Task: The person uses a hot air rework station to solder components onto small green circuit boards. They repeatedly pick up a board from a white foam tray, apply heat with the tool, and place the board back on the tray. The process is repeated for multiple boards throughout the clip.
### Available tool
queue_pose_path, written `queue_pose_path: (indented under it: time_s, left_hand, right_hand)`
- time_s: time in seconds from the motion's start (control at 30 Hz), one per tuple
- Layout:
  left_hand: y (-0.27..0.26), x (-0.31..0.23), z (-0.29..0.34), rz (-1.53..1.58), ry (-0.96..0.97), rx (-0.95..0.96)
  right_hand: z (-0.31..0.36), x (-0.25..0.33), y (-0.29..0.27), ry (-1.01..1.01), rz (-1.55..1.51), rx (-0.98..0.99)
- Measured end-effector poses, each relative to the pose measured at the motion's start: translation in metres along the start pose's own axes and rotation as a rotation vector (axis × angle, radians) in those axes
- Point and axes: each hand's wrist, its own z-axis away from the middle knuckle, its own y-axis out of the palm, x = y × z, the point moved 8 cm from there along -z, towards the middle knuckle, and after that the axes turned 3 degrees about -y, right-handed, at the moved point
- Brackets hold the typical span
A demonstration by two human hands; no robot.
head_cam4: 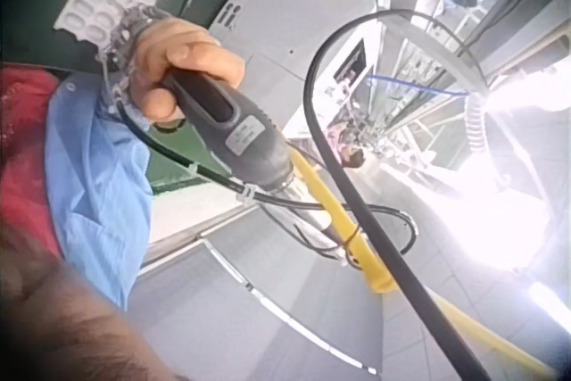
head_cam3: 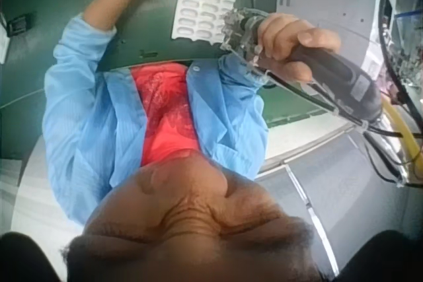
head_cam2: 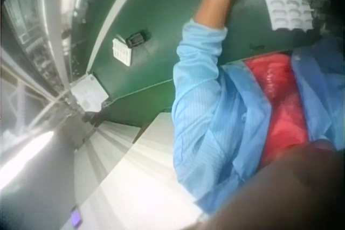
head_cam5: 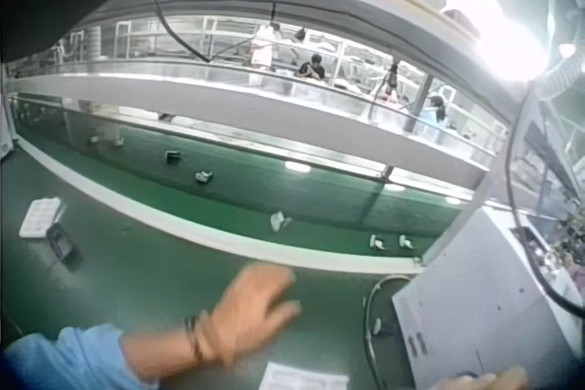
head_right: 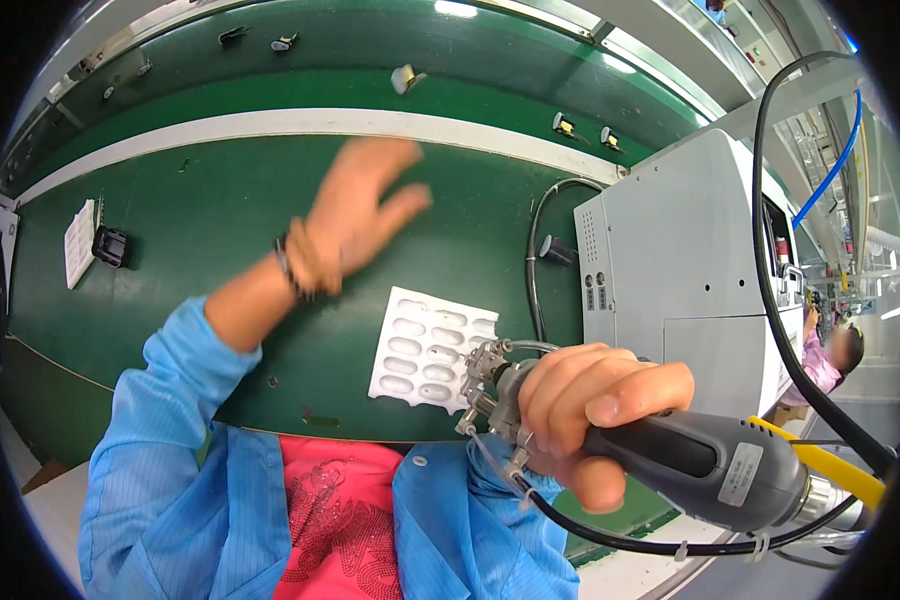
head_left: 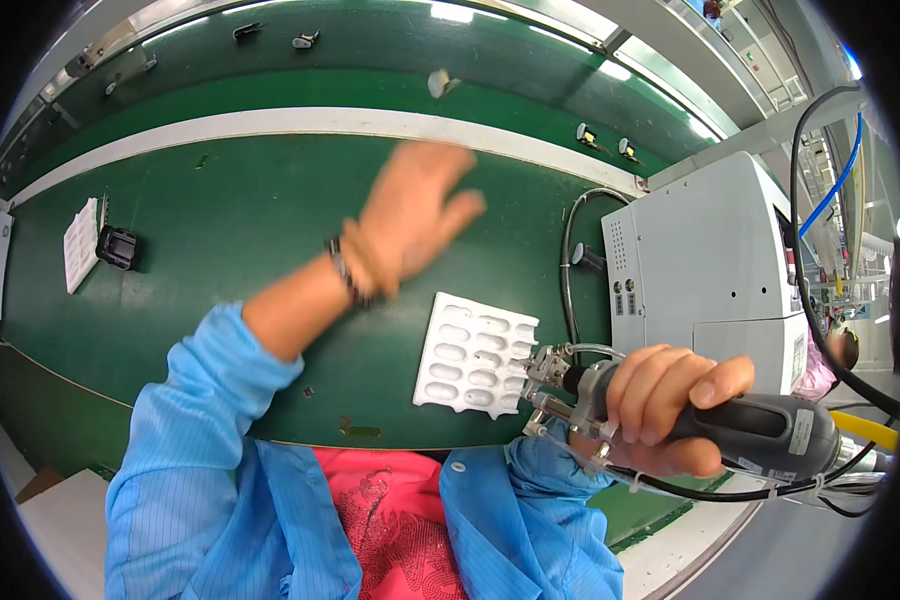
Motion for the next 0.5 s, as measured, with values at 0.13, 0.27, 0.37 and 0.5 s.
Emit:
queue_pose_path:
  time_s: [0.13,0.27,0.37,0.5]
  left_hand:
    - [0.022,-0.077,0.085,0.224,0.279,0.271]
    - [0.036,-0.067,0.115,0.195,0.213,0.412]
    - [0.034,-0.067,0.114,0.202,0.212,0.412]
    - [0.033,-0.065,0.114,0.219,0.187,0.415]
  right_hand:
    - [0.000,0.003,-0.006,-0.034,0.008,-0.021]
    - [0.001,-0.004,-0.007,-0.060,0.028,-0.070]
    - [-0.001,-0.010,-0.003,-0.026,0.056,-0.076]
    - [-0.007,-0.025,0.002,0.103,0.034,-0.071]
